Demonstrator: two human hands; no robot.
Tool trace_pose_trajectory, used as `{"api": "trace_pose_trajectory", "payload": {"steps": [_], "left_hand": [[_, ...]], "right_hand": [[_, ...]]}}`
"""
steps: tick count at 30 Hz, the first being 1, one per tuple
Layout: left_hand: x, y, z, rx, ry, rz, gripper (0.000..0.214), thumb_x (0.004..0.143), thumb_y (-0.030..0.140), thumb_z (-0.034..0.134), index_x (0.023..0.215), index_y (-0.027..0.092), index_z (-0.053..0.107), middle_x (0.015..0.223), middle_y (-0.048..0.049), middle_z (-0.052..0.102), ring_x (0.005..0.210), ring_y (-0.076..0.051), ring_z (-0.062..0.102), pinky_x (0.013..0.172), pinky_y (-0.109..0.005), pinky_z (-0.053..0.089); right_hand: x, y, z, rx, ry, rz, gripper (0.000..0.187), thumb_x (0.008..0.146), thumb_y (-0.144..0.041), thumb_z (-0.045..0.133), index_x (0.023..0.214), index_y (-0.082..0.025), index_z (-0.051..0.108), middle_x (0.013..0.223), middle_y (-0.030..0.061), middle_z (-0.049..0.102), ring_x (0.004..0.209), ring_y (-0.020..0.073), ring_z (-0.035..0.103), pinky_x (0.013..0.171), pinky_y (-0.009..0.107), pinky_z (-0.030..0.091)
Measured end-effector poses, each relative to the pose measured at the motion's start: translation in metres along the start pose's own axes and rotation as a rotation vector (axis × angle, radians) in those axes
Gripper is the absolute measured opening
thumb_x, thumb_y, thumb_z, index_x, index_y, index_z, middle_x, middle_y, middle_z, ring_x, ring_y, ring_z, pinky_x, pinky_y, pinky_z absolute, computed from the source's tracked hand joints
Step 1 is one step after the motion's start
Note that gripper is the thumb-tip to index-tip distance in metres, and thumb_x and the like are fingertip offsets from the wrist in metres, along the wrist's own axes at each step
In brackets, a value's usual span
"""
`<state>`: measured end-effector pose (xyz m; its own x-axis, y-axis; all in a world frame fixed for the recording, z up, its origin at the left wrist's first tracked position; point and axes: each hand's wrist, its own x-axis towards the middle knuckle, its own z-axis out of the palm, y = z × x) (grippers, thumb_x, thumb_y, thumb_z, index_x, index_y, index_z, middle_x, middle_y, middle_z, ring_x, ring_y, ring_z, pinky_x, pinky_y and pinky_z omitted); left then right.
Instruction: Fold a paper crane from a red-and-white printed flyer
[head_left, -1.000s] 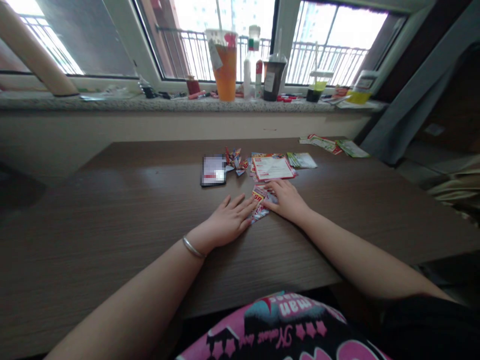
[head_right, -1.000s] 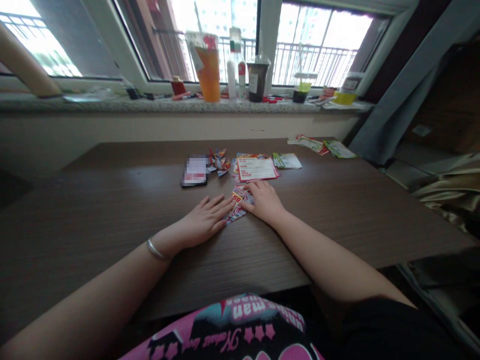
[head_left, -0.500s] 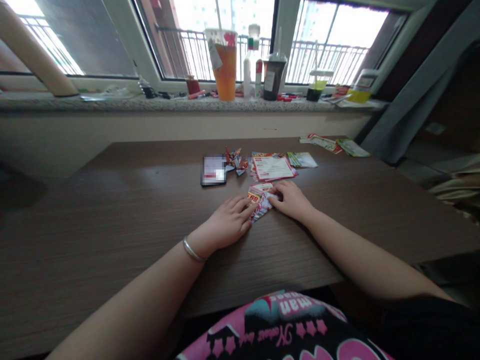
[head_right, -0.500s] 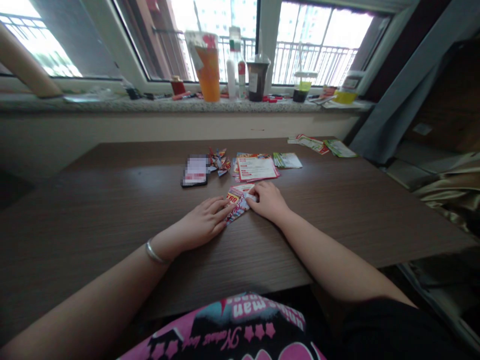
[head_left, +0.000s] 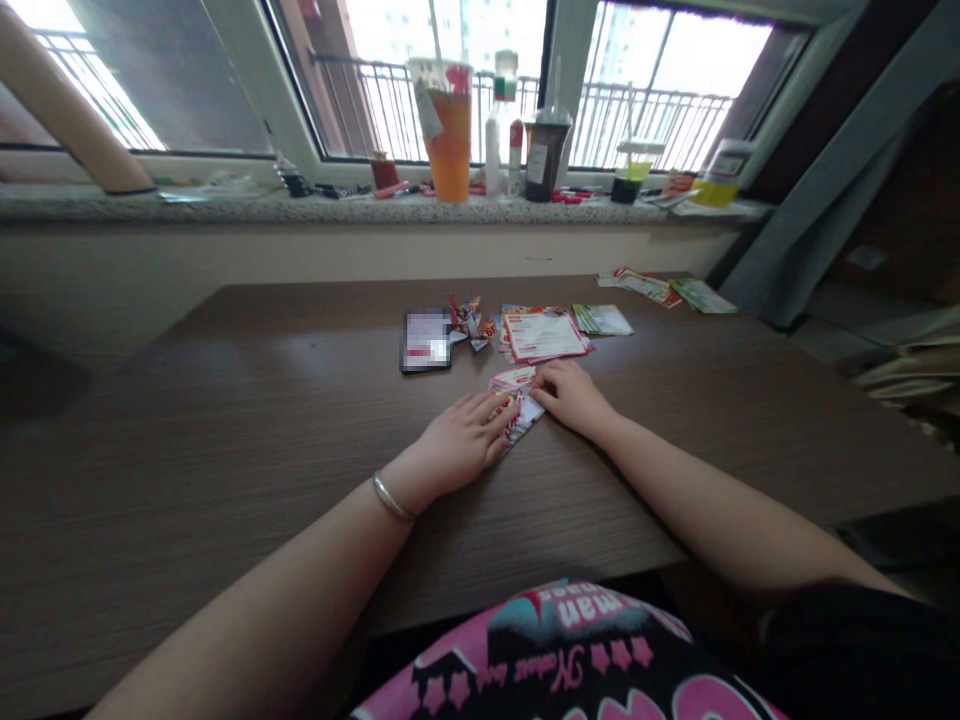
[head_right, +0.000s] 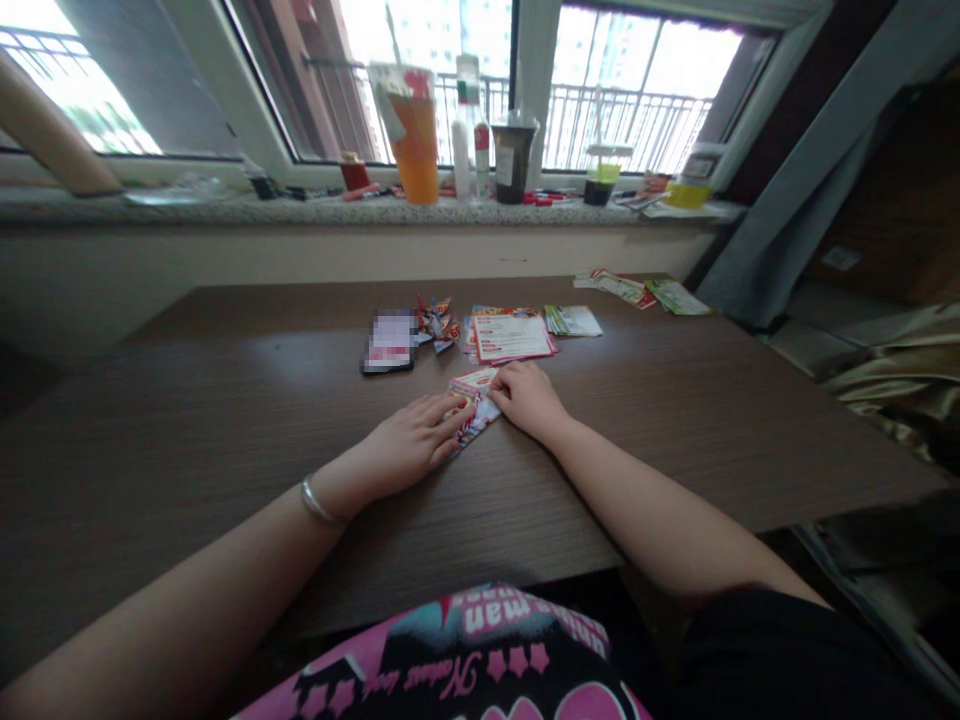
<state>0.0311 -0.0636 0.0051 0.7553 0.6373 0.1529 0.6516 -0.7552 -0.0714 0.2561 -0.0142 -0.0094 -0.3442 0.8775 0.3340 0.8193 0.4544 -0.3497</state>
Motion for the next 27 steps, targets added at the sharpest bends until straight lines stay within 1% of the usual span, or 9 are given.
{"api": "trace_pose_trajectory", "payload": {"steps": [3,6,12,16,20,23,27], "left_hand": [[0.0006,-0.0003,0.0009,-0.002,-0.019,0.003,0.049,0.1,0.038,0.026,0.144,0.018,0.036,0.147,-0.0089,0.042,0.135,-0.025,0.037,0.11,-0.042,0.029],[0.0008,-0.0005,0.0024,-0.007,-0.032,-0.001,0.05,0.1,0.038,0.025,0.145,0.017,0.035,0.148,-0.0072,0.041,0.135,-0.026,0.037,0.111,-0.042,0.028],[0.0001,0.0001,0.0053,-0.009,-0.042,-0.031,0.051,0.099,0.039,0.026,0.146,0.021,0.033,0.15,-0.0033,0.038,0.135,-0.026,0.036,0.111,-0.042,0.026],[0.0006,0.0016,0.0037,-0.005,-0.064,-0.042,0.051,0.099,0.039,0.024,0.146,0.021,0.032,0.151,-0.0035,0.038,0.135,-0.026,0.035,0.111,-0.041,0.025],[0.0012,0.0028,0.0034,0.014,-0.061,-0.043,0.052,0.099,0.039,0.024,0.147,0.018,0.031,0.15,-0.0046,0.039,0.135,-0.027,0.036,0.111,-0.041,0.026],[0.0012,0.0037,0.0039,0.035,-0.056,-0.052,0.052,0.099,0.039,0.025,0.147,0.019,0.031,0.149,-0.0044,0.04,0.135,-0.027,0.036,0.111,-0.041,0.027],[0.0007,0.0054,0.0038,0.045,-0.035,-0.063,0.051,0.1,0.04,0.023,0.146,0.02,0.035,0.149,-0.005,0.04,0.135,-0.026,0.037,0.111,-0.041,0.028]], "right_hand": [[0.0007,-0.0001,0.001,-0.023,0.014,0.006,0.011,0.084,-0.029,0.061,0.079,-0.02,0.066,0.093,0.0071,0.067,0.095,0.0239,0.055,0.085,0.038,0.042],[0.0011,-0.0009,0.0013,-0.039,0.029,0.002,0.012,0.084,-0.03,0.061,0.08,-0.02,0.066,0.093,0.007,0.067,0.094,0.0238,0.055,0.084,0.038,0.042],[0.0018,-0.0035,0.0,-0.06,0.032,0.001,0.012,0.084,-0.031,0.06,0.081,-0.02,0.065,0.095,0.0067,0.067,0.095,0.0242,0.055,0.084,0.038,0.043],[0.0023,-0.0051,-0.0012,-0.07,0.017,0.009,0.012,0.085,-0.03,0.06,0.081,-0.02,0.065,0.095,0.0074,0.067,0.095,0.0242,0.056,0.084,0.038,0.043],[0.0025,-0.0066,-0.0011,-0.078,0.017,0.013,0.012,0.085,-0.03,0.059,0.082,-0.02,0.065,0.097,0.0075,0.067,0.096,0.0236,0.055,0.085,0.037,0.042],[0.003,-0.0073,-0.0005,-0.087,0.015,0.032,0.012,0.085,-0.03,0.059,0.082,-0.02,0.065,0.097,0.007,0.067,0.096,0.0236,0.055,0.086,0.037,0.042],[0.0038,-0.0063,0.0002,-0.04,0.048,0.078,0.009,0.083,-0.027,0.059,0.085,-0.02,0.064,0.095,0.0066,0.067,0.094,0.023,0.056,0.086,0.036,0.043]]}}
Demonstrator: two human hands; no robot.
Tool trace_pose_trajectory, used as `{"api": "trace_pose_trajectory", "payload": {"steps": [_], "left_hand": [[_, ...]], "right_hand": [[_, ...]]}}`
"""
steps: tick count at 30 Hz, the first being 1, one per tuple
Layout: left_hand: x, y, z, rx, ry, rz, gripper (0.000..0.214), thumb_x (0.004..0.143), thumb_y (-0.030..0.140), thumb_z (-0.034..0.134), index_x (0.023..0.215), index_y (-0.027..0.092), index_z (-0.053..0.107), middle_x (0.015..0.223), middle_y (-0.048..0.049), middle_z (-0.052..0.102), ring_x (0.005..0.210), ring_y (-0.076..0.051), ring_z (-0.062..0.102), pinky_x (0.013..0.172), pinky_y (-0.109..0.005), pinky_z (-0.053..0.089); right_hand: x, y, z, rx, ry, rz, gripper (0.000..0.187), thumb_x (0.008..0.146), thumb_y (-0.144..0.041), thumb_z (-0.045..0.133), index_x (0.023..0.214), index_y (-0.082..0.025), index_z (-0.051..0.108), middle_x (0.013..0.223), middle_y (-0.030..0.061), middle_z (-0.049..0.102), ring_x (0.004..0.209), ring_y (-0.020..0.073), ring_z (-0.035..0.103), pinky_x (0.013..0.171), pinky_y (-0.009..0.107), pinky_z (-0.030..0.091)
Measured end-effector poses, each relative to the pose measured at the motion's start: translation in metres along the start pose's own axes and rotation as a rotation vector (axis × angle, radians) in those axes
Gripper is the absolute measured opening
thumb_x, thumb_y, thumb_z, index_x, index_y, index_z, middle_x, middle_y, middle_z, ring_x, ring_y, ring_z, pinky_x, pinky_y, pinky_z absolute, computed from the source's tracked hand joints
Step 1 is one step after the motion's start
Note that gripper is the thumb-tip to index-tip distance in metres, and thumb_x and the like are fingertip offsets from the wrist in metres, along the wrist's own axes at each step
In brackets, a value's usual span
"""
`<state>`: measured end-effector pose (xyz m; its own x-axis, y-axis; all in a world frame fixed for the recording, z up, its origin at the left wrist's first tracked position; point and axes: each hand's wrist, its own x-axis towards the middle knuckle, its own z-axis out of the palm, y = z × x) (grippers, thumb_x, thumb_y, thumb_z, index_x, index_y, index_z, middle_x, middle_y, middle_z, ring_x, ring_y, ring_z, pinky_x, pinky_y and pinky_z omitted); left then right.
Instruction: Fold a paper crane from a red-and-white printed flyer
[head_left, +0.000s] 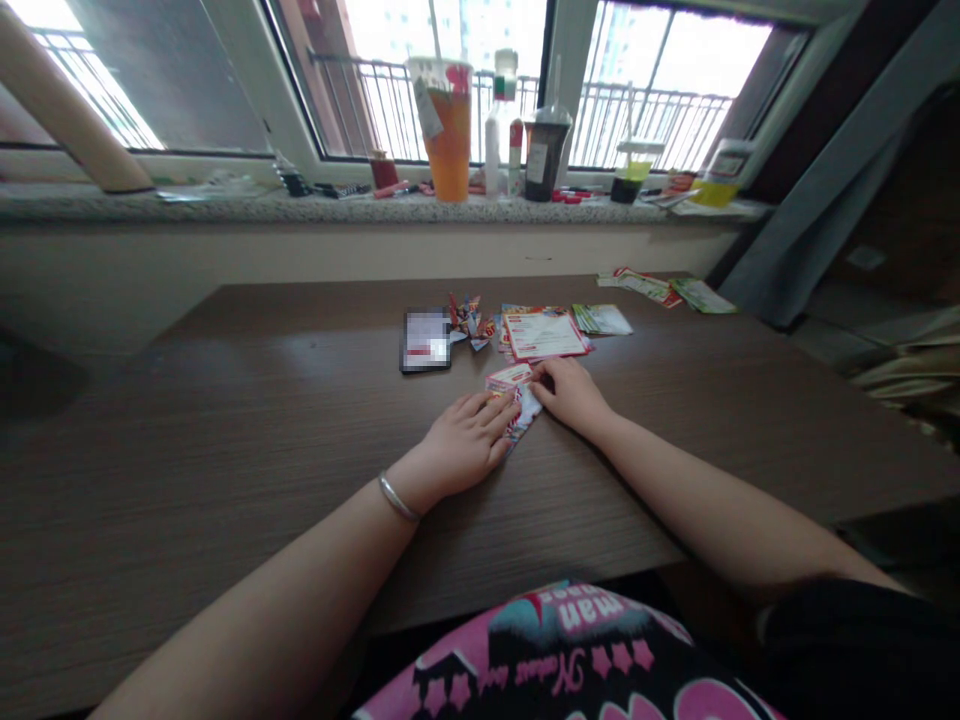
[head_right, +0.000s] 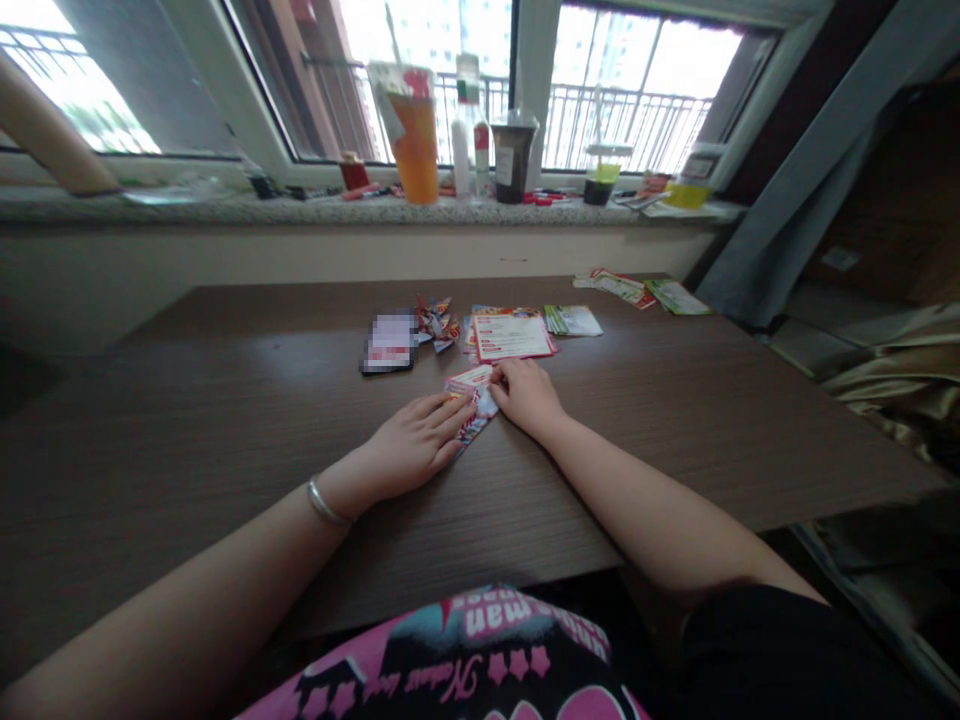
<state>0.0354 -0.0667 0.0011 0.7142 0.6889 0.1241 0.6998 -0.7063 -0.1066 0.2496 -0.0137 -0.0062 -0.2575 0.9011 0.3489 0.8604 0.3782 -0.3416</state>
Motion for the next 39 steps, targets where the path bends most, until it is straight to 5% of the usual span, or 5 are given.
{"api": "trace_pose_trajectory", "payload": {"steps": [7,14,21,39], "left_hand": [[0.002,0.0,0.005,-0.019,0.013,-0.088,0.052,0.098,0.038,0.027,0.144,0.016,0.037,0.151,-0.0078,0.037,0.139,-0.028,0.032,0.113,-0.044,0.027],[0.003,-0.001,0.004,-0.06,-0.018,-0.116,0.053,0.098,0.04,0.029,0.144,0.016,0.037,0.151,-0.0081,0.037,0.139,-0.029,0.031,0.114,-0.046,0.026],[0.004,-0.003,0.002,-0.09,-0.023,-0.116,0.055,0.096,0.042,0.033,0.144,0.016,0.037,0.151,-0.009,0.037,0.14,-0.03,0.029,0.114,-0.047,0.025],[0.004,-0.004,0.001,-0.107,-0.031,-0.113,0.057,0.095,0.044,0.034,0.143,0.015,0.038,0.15,-0.0095,0.037,0.14,-0.03,0.03,0.113,-0.047,0.027]], "right_hand": [[-0.005,-0.001,0.001,0.072,-0.011,-0.041,0.027,0.08,-0.031,0.06,0.104,-0.018,0.061,0.108,0.0088,0.064,0.104,0.0243,0.055,0.093,0.039,0.043],[-0.018,-0.013,-0.004,0.072,-0.156,-0.19,0.059,0.077,-0.046,0.065,0.126,-0.016,0.053,0.133,0.0139,0.053,0.125,0.0278,0.045,0.106,0.044,0.034],[-0.023,-0.019,0.001,0.059,-0.2,-0.107,0.081,0.072,-0.053,0.066,0.137,-0.012,0.041,0.147,0.0194,0.035,0.137,0.0315,0.031,0.111,0.049,0.027],[-0.02,-0.022,0.001,0.073,-0.224,-0.06,0.078,0.072,-0.043,0.065,0.137,-0.009,0.038,0.142,0.0181,0.042,0.132,0.0318,0.036,0.112,0.05,0.024]]}}
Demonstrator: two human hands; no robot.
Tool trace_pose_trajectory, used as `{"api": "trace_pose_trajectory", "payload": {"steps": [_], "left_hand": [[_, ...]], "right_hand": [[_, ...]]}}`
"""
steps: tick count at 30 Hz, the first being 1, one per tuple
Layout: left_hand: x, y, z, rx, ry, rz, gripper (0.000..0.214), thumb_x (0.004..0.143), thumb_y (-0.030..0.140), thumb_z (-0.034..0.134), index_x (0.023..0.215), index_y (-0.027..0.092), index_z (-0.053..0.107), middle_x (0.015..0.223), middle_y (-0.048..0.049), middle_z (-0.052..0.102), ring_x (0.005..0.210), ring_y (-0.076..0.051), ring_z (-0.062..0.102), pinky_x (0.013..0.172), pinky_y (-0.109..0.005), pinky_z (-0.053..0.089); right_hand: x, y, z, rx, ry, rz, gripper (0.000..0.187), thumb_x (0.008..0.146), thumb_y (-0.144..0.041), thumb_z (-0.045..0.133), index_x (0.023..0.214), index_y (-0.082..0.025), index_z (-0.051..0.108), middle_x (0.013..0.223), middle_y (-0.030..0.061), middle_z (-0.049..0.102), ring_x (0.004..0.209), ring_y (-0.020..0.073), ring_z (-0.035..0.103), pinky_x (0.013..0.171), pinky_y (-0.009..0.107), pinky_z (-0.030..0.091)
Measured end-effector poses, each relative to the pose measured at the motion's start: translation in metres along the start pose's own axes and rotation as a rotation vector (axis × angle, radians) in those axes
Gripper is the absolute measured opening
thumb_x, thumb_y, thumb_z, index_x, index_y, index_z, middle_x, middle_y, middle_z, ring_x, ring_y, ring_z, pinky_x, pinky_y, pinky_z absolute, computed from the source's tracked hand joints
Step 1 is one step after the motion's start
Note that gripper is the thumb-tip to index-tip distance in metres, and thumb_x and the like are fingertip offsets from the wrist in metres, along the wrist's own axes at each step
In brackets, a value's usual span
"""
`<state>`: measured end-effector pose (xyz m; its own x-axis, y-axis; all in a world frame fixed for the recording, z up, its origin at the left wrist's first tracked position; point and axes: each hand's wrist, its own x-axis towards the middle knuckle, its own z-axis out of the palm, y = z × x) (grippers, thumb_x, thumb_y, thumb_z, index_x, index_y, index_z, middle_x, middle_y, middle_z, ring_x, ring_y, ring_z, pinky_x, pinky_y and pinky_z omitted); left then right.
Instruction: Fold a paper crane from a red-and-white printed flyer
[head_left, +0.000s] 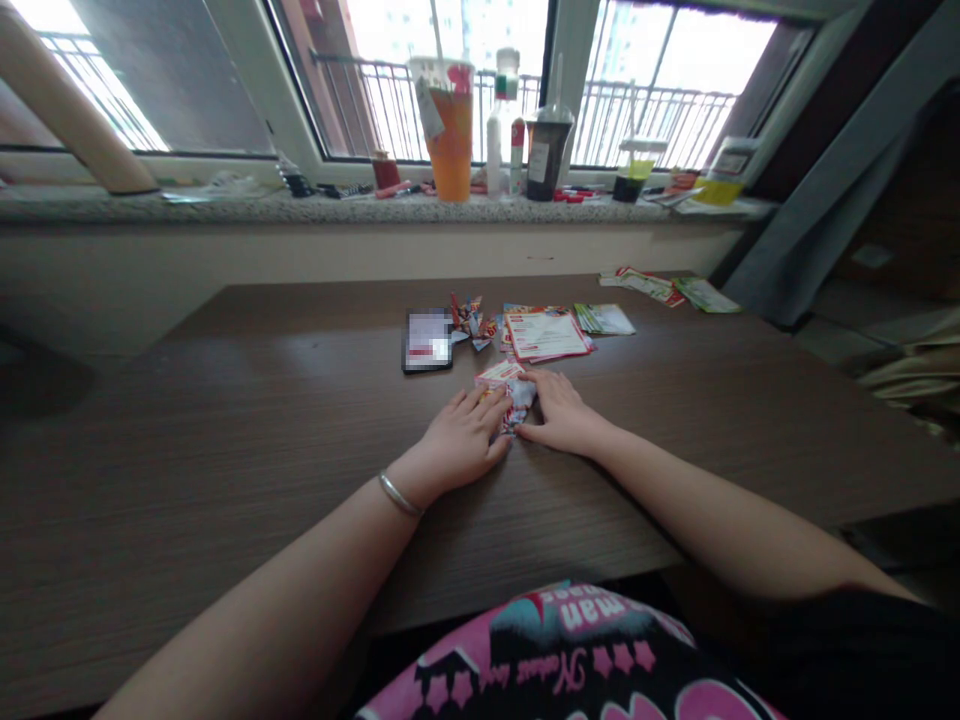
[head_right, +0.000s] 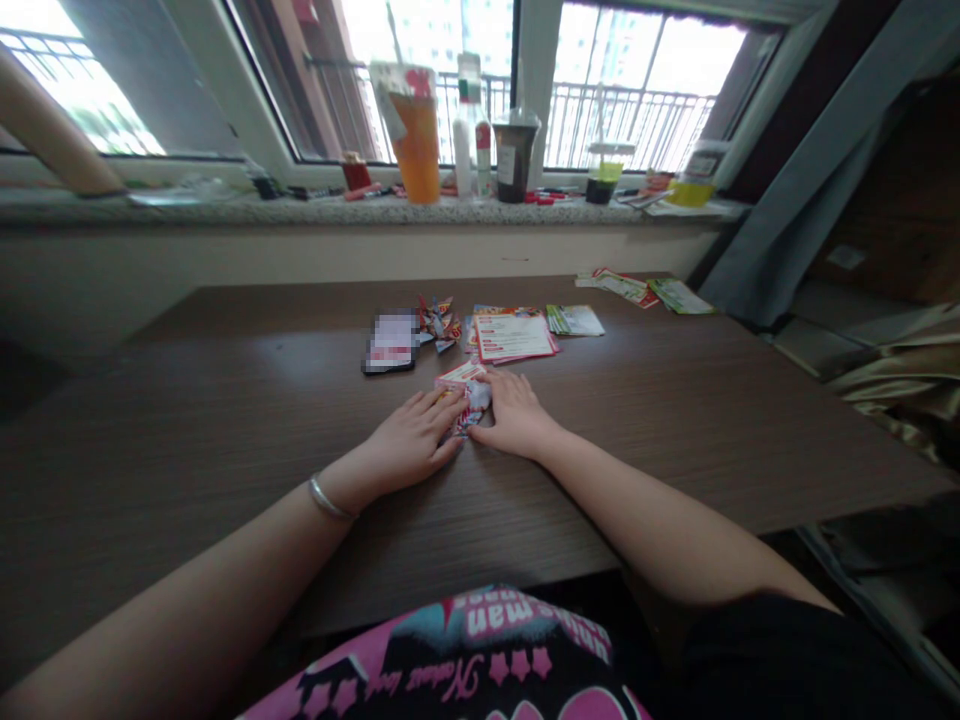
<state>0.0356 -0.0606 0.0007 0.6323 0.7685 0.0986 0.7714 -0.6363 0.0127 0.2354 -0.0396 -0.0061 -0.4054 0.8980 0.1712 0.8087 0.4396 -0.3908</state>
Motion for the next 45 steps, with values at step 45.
{"api": "trace_pose_trajectory", "payload": {"steps": [45], "left_hand": [[-0.001,-0.003,0.001,-0.002,-0.001,0.024,0.057,0.095,0.046,0.031,0.144,0.018,0.037,0.151,-0.0082,0.036,0.14,-0.029,0.03,0.112,-0.045,0.026]], "right_hand": [[0.013,0.016,-0.003,-0.109,0.182,0.137,0.03,0.079,-0.024,0.052,0.107,-0.017,0.058,0.112,0.011,0.064,0.108,0.0281,0.055,0.096,0.043,0.04]]}}
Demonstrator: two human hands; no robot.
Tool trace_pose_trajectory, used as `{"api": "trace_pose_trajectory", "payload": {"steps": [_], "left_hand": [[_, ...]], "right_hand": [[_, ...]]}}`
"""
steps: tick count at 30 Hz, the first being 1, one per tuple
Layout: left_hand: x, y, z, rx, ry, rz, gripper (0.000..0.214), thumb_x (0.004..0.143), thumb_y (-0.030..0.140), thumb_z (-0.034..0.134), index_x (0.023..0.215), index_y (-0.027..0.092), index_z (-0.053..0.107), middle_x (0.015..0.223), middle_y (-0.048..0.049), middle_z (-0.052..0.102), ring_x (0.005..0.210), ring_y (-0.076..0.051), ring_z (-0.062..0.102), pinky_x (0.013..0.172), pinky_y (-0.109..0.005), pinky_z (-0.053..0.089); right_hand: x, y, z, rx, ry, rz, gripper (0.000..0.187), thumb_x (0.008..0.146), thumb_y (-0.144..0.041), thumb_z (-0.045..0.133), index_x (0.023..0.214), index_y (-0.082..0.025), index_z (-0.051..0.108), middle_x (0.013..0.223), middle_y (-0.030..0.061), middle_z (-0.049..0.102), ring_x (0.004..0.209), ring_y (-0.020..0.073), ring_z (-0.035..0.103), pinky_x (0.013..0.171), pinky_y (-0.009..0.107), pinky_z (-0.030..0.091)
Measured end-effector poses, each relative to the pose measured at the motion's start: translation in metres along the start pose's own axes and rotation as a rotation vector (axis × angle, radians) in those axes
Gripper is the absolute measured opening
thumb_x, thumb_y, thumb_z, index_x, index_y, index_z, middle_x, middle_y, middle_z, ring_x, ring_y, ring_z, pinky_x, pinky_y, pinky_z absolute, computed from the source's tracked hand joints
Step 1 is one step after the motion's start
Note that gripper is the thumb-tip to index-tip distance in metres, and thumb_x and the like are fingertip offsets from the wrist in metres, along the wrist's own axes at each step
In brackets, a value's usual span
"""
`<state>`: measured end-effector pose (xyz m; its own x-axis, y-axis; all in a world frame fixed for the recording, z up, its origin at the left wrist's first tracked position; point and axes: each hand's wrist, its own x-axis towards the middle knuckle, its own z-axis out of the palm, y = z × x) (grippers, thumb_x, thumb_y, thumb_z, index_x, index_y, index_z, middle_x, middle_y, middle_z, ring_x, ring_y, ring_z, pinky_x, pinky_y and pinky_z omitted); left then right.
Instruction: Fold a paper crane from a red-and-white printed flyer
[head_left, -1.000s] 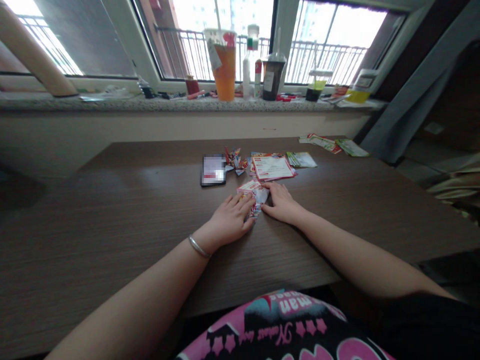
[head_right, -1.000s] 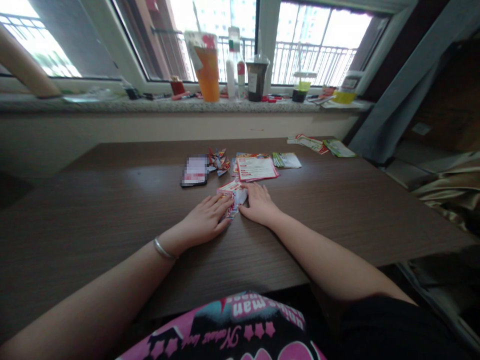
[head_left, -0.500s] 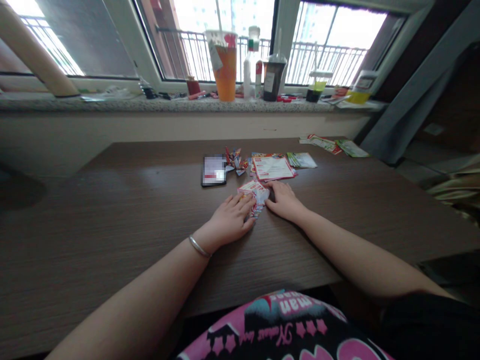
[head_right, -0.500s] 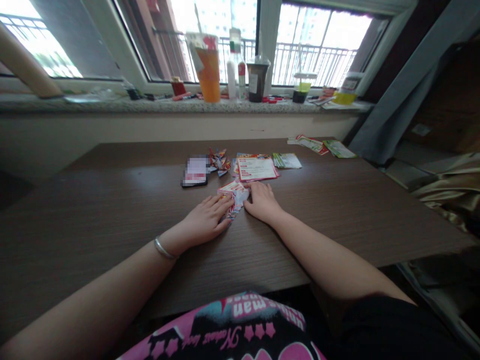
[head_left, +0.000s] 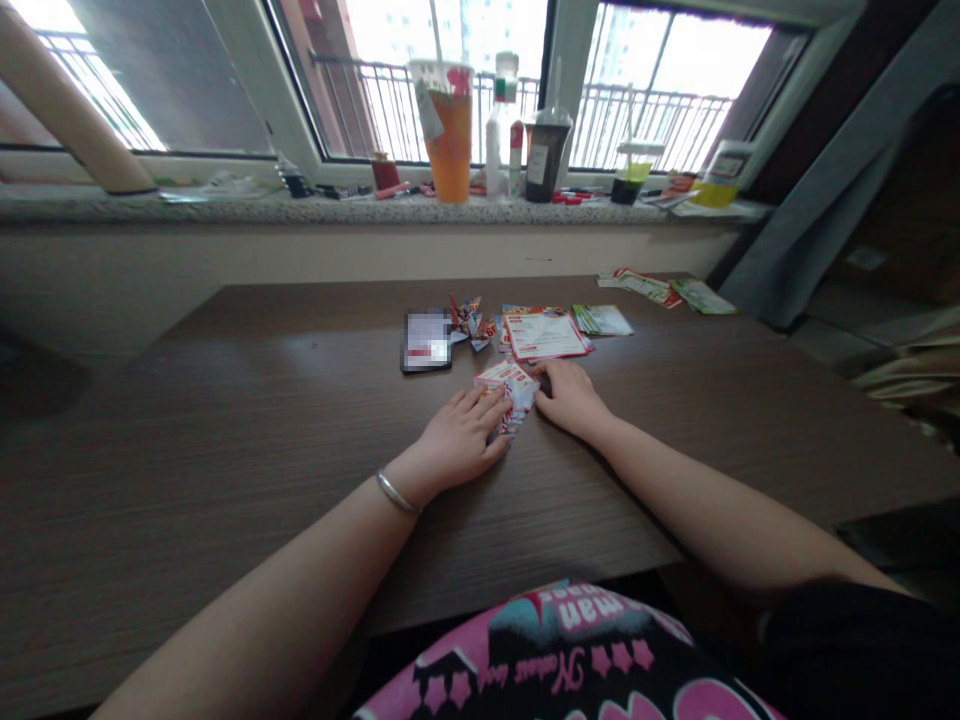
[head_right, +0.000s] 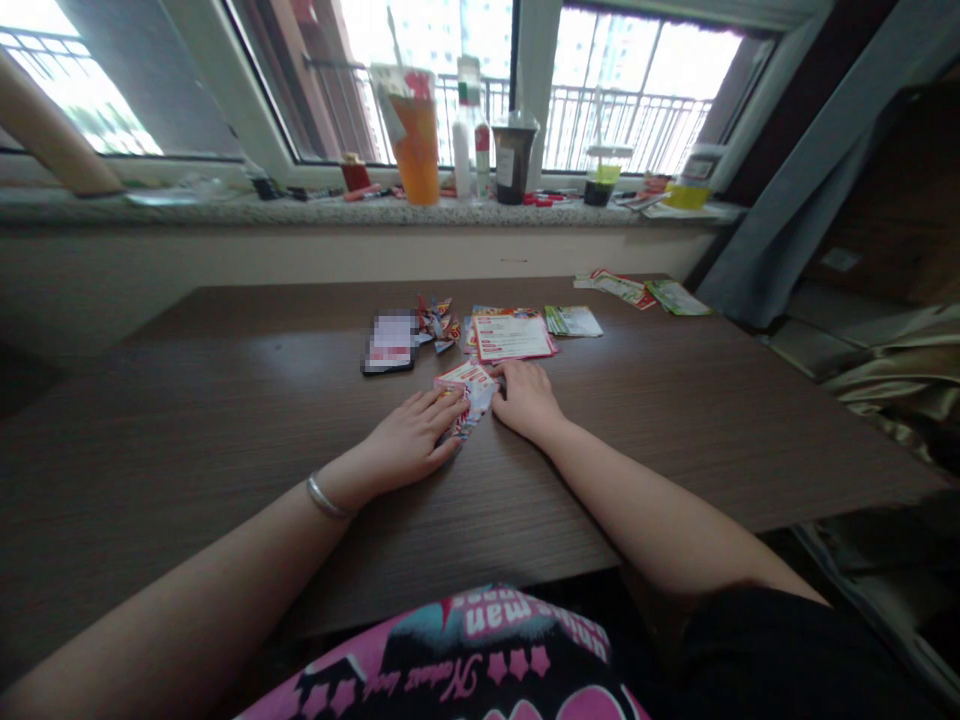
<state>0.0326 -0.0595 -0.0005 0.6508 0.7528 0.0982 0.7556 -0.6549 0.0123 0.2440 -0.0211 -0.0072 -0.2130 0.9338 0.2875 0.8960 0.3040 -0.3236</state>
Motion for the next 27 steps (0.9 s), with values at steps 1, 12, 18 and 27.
{"api": "trace_pose_trajectory", "payload": {"steps": [1,12,18,27], "left_hand": [[0.0,0.0,0.0,-0.001,0.0,0.001,0.057,0.094,0.046,0.031,0.144,0.018,0.037,0.151,-0.0082,0.036,0.14,-0.029,0.03,0.112,-0.045,0.026],[0.0,0.0,0.003,0.003,0.017,0.001,0.056,0.094,0.045,0.032,0.144,0.019,0.036,0.151,-0.0076,0.037,0.139,-0.028,0.031,0.112,-0.044,0.026],[0.0,0.0,0.001,0.007,0.006,0.01,0.057,0.095,0.046,0.031,0.144,0.017,0.036,0.152,-0.0091,0.034,0.14,-0.028,0.029,0.113,-0.044,0.024],[0.0,-0.001,0.004,0.003,0.029,0.012,0.056,0.095,0.045,0.031,0.144,0.018,0.037,0.152,-0.0072,0.035,0.14,-0.029,0.03,0.114,-0.044,0.023]], "right_hand": [[0.0,0.0,0.0,-0.003,0.001,0.002,0.028,0.08,-0.024,0.052,0.107,-0.018,0.059,0.111,0.0109,0.064,0.107,0.028,0.056,0.095,0.043,0.041],[0.005,0.005,0.0,0.004,0.029,0.051,0.021,0.079,-0.025,0.054,0.098,-0.021,0.062,0.108,0.0093,0.065,0.104,0.0281,0.056,0.091,0.044,0.043],[0.01,0.012,0.003,-0.008,0.04,0.09,0.024,0.078,-0.022,0.054,0.099,-0.021,0.063,0.109,0.0085,0.066,0.103,0.0282,0.057,0.09,0.045,0.044],[0.007,0.006,-0.001,-0.055,0.0,0.0,0.026,0.086,-0.023,0.046,0.106,-0.019,0.062,0.113,0.0115,0.063,0.11,0.0284,0.053,0.095,0.044,0.042]]}}
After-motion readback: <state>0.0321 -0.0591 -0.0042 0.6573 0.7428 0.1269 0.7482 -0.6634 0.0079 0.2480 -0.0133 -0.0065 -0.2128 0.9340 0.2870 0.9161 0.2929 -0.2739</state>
